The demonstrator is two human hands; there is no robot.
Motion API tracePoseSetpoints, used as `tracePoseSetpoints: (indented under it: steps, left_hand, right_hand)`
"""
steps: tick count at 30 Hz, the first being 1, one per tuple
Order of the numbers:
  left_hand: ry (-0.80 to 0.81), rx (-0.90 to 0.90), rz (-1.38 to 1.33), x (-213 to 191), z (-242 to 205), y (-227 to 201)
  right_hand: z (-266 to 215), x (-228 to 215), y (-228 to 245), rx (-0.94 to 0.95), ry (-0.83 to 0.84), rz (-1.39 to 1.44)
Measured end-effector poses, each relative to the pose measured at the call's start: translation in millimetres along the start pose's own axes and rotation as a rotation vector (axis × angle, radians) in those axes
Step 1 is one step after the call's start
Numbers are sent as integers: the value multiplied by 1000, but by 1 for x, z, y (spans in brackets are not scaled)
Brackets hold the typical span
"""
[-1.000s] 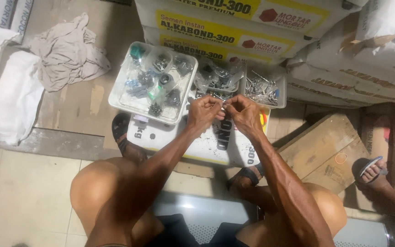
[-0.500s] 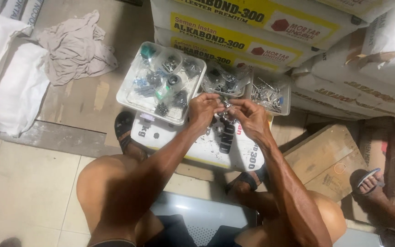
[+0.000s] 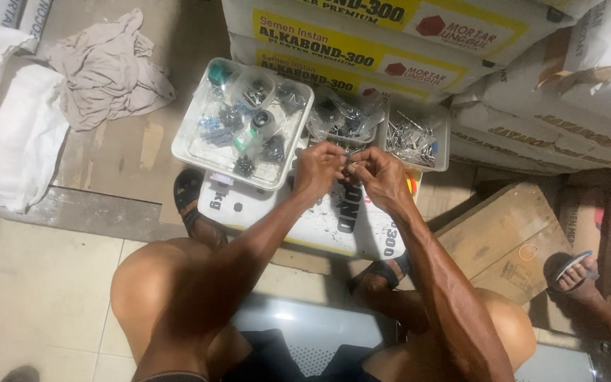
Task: Sorting and organizing small metal fasteners into plastic containers.
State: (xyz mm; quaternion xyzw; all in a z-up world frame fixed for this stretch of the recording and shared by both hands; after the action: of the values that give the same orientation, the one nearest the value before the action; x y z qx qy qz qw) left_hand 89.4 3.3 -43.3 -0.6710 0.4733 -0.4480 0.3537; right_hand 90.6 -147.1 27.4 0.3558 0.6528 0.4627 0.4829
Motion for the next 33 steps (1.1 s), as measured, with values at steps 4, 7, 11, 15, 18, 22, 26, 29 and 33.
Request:
tracePoseSetpoints:
  steps: [4, 7, 11, 15, 18, 22, 26, 29, 33]
  left_hand:
    - [38, 7, 92, 2, 7, 20]
    - [26, -33, 84, -5, 10, 33]
    - [47, -302, 215, -15, -5, 64]
    - [151, -164, 1066, -31, 5, 104]
    - [158, 37, 1268, -30, -9, 76]
    - [179, 29, 1159, -38, -21, 57]
    - [162, 184, 1123, -32, -18, 49]
    - [161, 263, 1099, -26, -14, 45]
    - [209, 282, 1148, -15, -29, 9]
  right_hand:
    - [5, 2, -30, 50, -17, -43]
    - [12, 10, -59, 35, 14, -353]
    - [18, 36, -96, -51, 97, -757]
    - [37, 37, -141, 20, 47, -846]
    - [39, 25, -108, 83, 21, -936]
    - [40, 28, -125, 204, 94, -1044]
    - [40, 33, -109, 231, 67, -1038]
    - [42, 28, -120, 232, 73, -1052]
    - [41, 18, -143, 150, 45, -1046]
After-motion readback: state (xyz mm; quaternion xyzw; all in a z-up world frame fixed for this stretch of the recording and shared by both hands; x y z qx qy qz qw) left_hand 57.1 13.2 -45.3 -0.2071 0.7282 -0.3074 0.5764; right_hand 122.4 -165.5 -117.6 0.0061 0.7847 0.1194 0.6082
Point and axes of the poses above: each hand's wrist, its own z-axis towards the middle knuckle, its own x-axis out of the palm, y = z × x, the point moved 8 cm from there along z, towards the middle knuckle, and after that the axes turned 1 degree about -z, right-handed, at the moved point
